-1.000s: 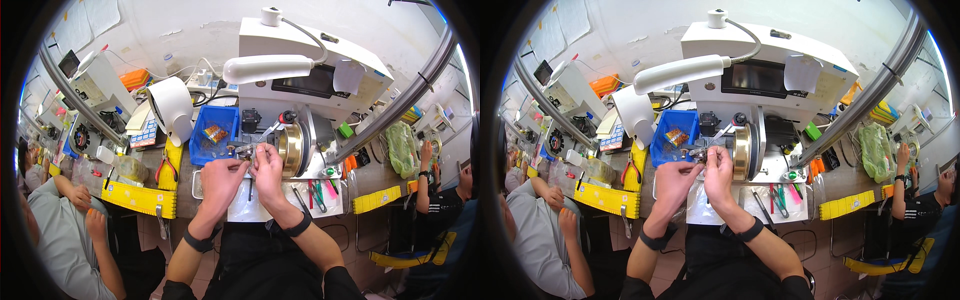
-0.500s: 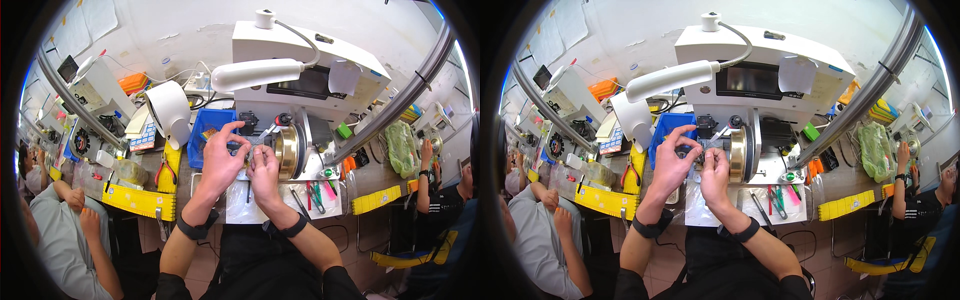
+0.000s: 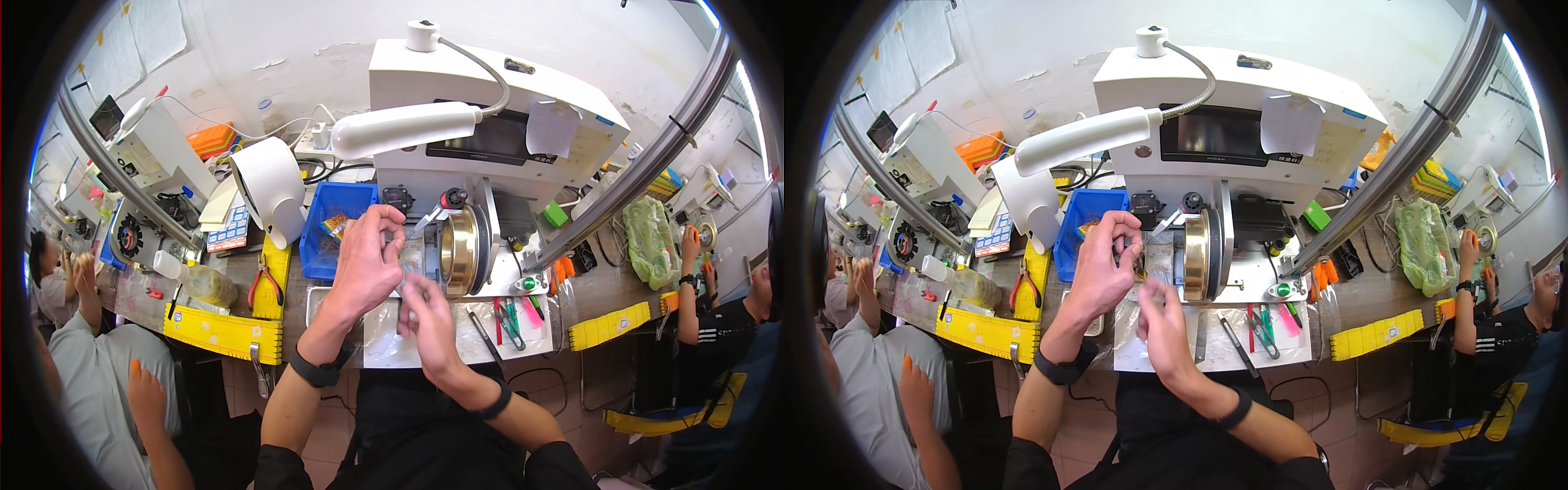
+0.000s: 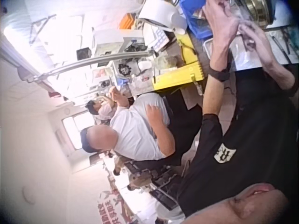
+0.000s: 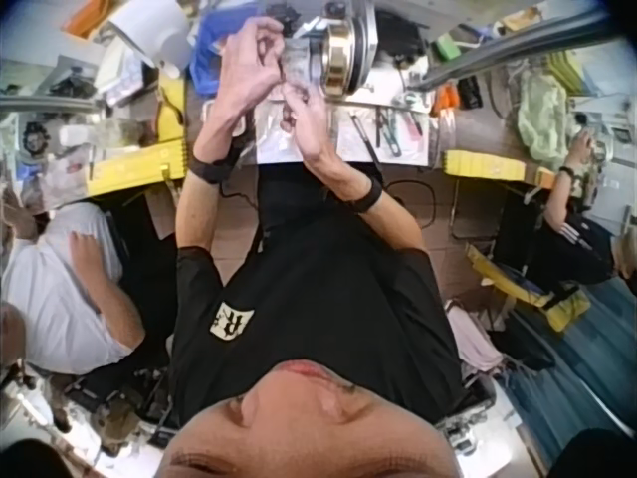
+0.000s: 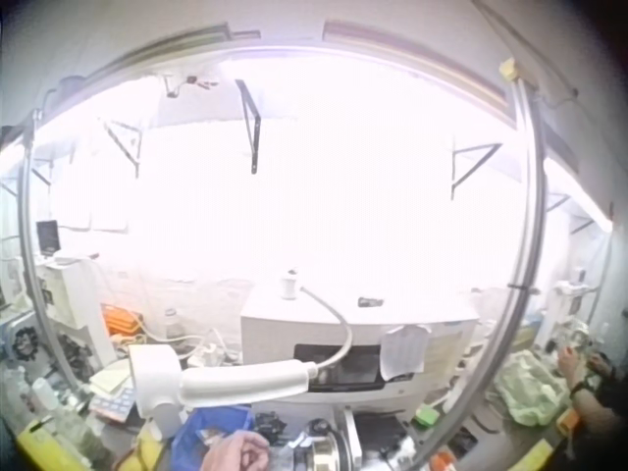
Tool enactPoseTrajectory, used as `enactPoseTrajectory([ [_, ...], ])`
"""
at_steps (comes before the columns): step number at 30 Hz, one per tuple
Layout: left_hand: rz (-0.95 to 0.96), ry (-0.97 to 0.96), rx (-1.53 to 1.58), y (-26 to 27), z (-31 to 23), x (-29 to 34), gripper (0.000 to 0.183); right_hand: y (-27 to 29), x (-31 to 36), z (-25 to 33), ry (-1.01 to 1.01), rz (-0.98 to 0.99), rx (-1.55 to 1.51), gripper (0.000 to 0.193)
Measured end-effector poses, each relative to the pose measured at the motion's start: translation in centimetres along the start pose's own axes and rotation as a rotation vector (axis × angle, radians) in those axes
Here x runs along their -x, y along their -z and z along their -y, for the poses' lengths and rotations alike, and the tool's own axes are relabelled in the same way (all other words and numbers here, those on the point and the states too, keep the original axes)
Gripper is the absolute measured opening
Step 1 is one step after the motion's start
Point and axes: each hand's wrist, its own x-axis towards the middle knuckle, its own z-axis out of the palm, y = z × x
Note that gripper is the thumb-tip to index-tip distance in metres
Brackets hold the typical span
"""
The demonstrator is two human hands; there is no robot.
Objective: Assemble small mechanical and electrical components at a workbench, involving gluing, testing, and fitting parts.
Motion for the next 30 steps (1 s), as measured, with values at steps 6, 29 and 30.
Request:
enactPoseTrajectory([
  [6, -0.008, 0.064, 0.065, -0.2, 0.1, 0.2, 0.036, 1.8, 2.2, 6.8, 0.476, 0.160, 0.465, 0.029],
  [29, 0.048, -0.179, -0.135, -0.2, -0.6, 1.0, 0.040, 3.2, -7.5, 10.8, 1.134, 0.048, 1.278, 0.042],
  [30, 0.045, -0.150, -0.010, -0.4, -0.3, 1.4, 0.041, 3.0, -7.5, 10.7, 1.157, 0.049, 1.299, 0.043],
])
